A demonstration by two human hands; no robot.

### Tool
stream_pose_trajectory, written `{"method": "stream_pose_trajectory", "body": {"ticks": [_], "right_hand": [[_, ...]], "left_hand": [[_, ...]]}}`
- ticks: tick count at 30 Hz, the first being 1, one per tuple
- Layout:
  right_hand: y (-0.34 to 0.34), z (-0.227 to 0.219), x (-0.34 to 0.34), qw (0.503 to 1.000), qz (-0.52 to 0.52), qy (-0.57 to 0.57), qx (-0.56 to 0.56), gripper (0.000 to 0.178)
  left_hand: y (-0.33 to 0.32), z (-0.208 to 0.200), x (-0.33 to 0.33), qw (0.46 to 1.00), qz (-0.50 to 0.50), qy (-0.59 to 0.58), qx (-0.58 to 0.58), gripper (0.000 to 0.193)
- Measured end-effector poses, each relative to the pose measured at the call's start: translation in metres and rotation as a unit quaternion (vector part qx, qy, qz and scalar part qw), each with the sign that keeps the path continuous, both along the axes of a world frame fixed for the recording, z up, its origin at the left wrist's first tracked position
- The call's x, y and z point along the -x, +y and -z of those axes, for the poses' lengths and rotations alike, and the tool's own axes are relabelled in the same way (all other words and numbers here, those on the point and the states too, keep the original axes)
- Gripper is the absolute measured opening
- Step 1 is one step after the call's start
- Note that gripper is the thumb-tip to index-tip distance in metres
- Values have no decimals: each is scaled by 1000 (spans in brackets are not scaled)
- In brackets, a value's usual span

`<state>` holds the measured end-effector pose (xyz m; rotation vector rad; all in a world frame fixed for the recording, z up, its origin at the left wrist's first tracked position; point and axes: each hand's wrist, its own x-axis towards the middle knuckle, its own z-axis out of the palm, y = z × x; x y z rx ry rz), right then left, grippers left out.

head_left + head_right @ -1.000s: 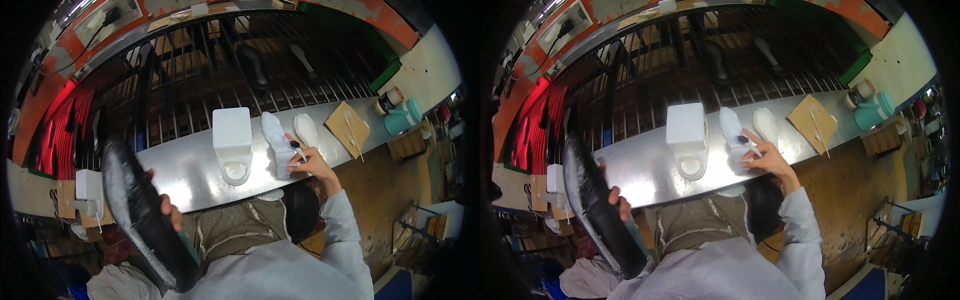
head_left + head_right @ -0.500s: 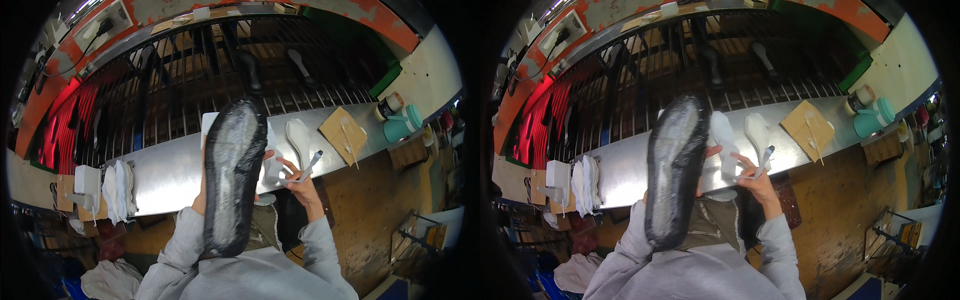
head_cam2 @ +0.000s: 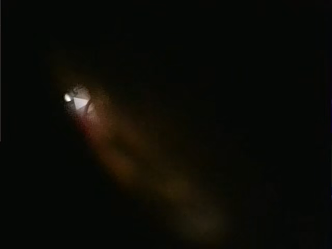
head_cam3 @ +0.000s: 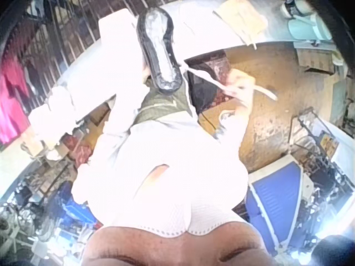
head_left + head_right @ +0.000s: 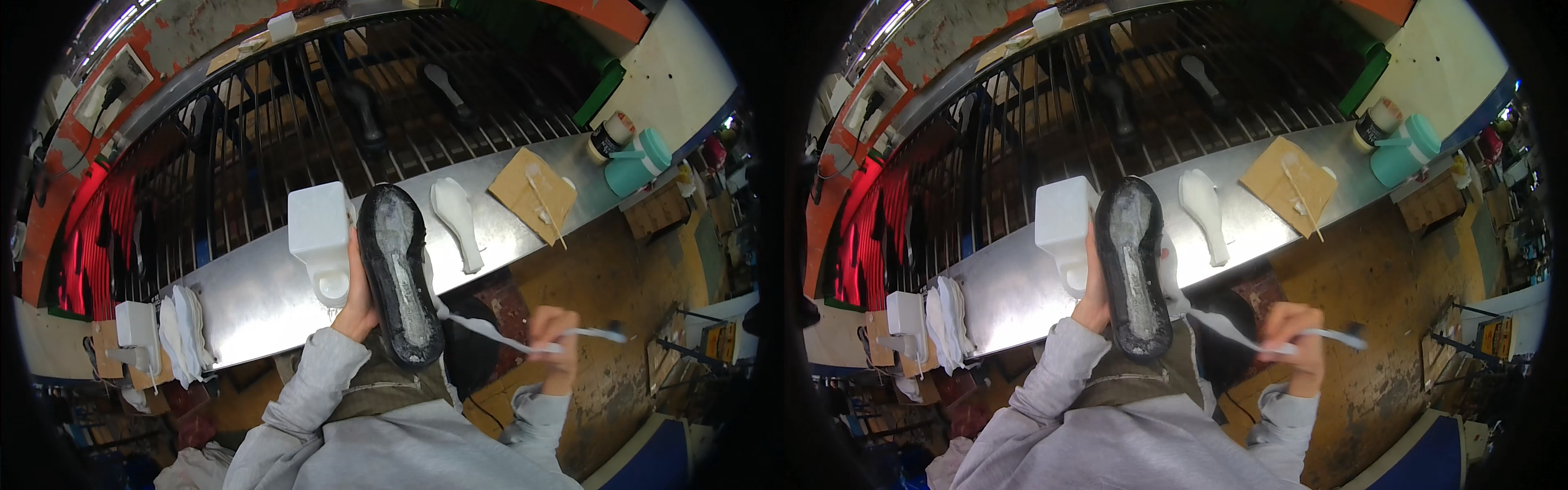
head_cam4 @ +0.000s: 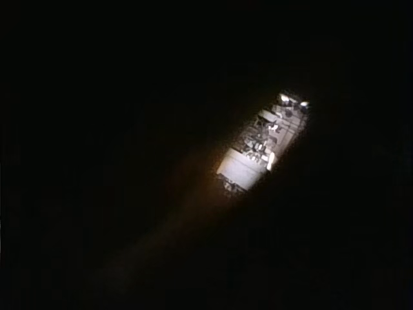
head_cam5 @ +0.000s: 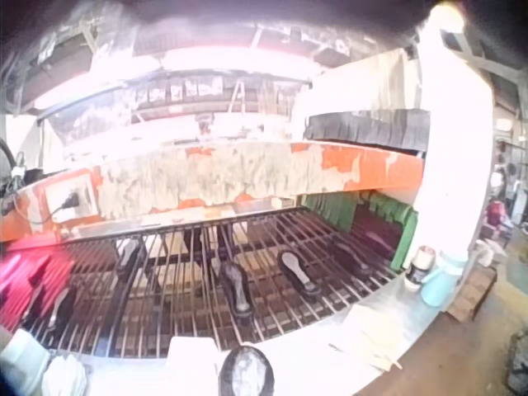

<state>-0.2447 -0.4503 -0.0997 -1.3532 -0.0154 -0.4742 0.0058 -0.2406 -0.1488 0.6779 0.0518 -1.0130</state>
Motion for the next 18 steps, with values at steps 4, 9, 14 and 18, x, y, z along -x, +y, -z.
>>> {"method": "stream_pose_trajectory", "body": {"ticks": [4, 9, 14, 18], "right_hand": [[-4, -46, 32, 987, 153, -56, -1, 25], [-1, -88, 26, 983, 126, 16, 132, 29], [32, -97, -17, 980, -15, 66, 186, 33], [66, -94, -57, 959, -211, 103, 156, 22]], "left_hand": [[0, -5, 3, 1000, 1, -8, -8, 97], [4, -35, 11, 999, -24, 1, 35, 97], [29, -103, -2, 990, -48, -61, 120, 105], [73, -118, -41, 958, -148, -210, 126, 111]]}}
